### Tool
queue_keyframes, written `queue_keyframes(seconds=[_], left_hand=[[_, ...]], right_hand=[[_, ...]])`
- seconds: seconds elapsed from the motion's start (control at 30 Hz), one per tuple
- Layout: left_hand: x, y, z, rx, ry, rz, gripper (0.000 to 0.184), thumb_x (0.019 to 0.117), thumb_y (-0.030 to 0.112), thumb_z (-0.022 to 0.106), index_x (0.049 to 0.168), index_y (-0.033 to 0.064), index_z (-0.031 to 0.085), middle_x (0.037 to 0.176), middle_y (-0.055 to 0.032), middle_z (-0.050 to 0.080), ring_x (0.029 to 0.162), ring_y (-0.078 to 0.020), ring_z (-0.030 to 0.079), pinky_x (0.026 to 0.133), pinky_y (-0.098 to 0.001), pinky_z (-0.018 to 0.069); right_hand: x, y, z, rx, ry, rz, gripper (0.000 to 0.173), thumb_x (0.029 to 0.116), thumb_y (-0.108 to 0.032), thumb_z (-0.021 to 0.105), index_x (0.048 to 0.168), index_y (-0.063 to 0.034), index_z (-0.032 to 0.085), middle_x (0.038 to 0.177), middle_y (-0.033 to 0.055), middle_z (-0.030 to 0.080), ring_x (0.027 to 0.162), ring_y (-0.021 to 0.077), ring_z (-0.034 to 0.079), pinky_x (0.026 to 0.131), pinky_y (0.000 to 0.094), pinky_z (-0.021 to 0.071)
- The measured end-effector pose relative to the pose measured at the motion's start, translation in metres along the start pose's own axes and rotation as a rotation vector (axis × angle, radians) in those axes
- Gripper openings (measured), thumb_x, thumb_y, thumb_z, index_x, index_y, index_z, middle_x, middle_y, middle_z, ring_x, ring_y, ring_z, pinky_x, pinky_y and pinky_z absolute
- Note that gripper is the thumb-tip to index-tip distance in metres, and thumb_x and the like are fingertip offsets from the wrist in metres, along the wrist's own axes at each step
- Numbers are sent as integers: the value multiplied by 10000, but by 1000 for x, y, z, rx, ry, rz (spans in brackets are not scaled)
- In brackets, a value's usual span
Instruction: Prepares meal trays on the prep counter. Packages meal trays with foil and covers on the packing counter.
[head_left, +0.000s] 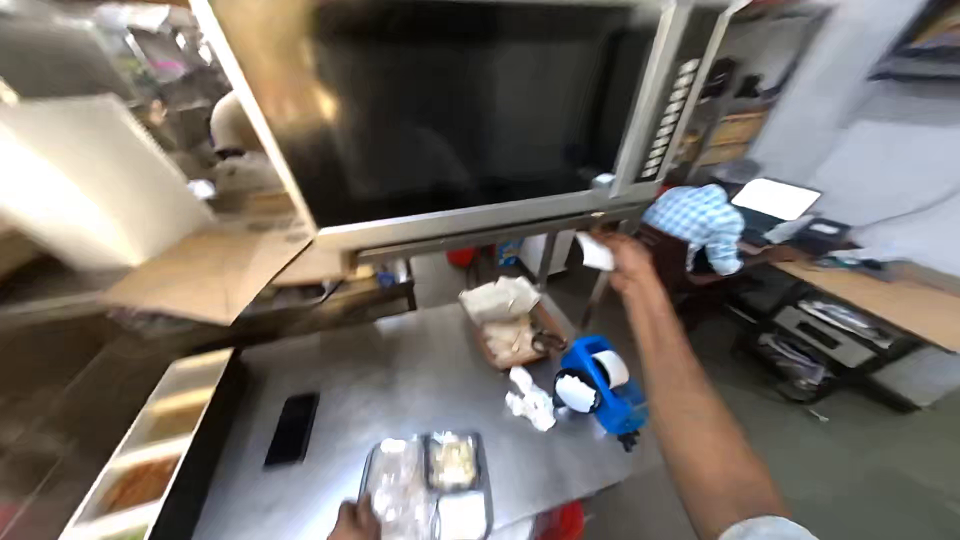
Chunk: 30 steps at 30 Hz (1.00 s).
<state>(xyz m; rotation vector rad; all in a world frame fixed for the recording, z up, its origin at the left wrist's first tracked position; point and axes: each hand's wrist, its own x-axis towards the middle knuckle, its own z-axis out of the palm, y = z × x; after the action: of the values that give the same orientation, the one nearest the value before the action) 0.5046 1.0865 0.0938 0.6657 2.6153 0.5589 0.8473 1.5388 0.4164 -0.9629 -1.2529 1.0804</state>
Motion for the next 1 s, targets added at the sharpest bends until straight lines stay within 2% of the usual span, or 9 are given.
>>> queue_keyframes(seconds=[0.17,0.27,0.33,0.43,0.6,0.67,0.73,0.83,1.0], left_hand=[[3,24,0,-24,64,-207,513,1074,509,371,1252,127,663,1037,-158,750,997,-369,727,825,-615,563],[21,38,-4,-10,63,-243,505,1071,517,359,1249,153,660,1036,-147,753,996,-355,730,825,-600,564],[37,47,-8,-6,50,-232,498,1072,516,359,1242,157,660,1027,-153,750,988,-365,726,814,-603,560],[59,54,-11,-9,36,-210,510,1065,545,354,1207,169,668,1010,-149,749,985,-370,722,807,-613,554],[54,42,-16,-178,269,-103,596,1017,635,415,1342,170,596,1211,-170,674,1033,-397,675,792,-629,541],[31,26,-18,-237,342,85,484,1026,508,511,1280,117,639,1088,-162,671,953,-357,669,779,-576,559],[4,8,-10,-244,274,329,342,993,389,596,1151,111,718,1003,-110,685,940,-287,677,815,-508,583],[-15,-12,20,-210,103,609,255,976,391,629,1089,212,771,1041,-28,704,992,-188,679,864,-415,595],[-11,-18,33,3,-96,687,345,968,457,620,1264,318,730,1229,-27,679,1104,-249,629,937,-460,535]], right_hand=[[-120,3,27,-145,-32,-7,233,946,-351,726,1041,-139,710,955,-49,717,848,66,675,792,324,592],[-239,71,52,-149,-241,226,143,1031,-148,570,1086,-64,672,1008,17,713,871,100,676,784,331,593],[-314,128,77,-145,-346,412,153,990,-76,629,1078,22,707,1010,99,740,887,161,698,811,363,592],[-383,198,116,-178,-476,459,129,920,-128,744,977,-19,783,853,64,749,763,132,686,732,326,586],[-418,253,157,-366,-461,560,177,869,-267,823,876,-91,803,739,25,716,687,114,653,702,355,555],[-425,258,163,-429,-434,586,210,868,-305,826,866,-97,799,733,25,712,679,126,650,701,377,552],[-428,259,168,-478,-427,596,234,877,-330,819,867,-97,795,739,29,710,687,135,651,705,385,550],[-435,261,174,-551,-429,633,257,895,-352,794,857,-98,790,737,36,709,696,154,665,718,408,563],[-429,237,186,-1006,-580,580,423,918,-510,708,921,-91,764,855,97,714,839,262,684,791,506,552]])
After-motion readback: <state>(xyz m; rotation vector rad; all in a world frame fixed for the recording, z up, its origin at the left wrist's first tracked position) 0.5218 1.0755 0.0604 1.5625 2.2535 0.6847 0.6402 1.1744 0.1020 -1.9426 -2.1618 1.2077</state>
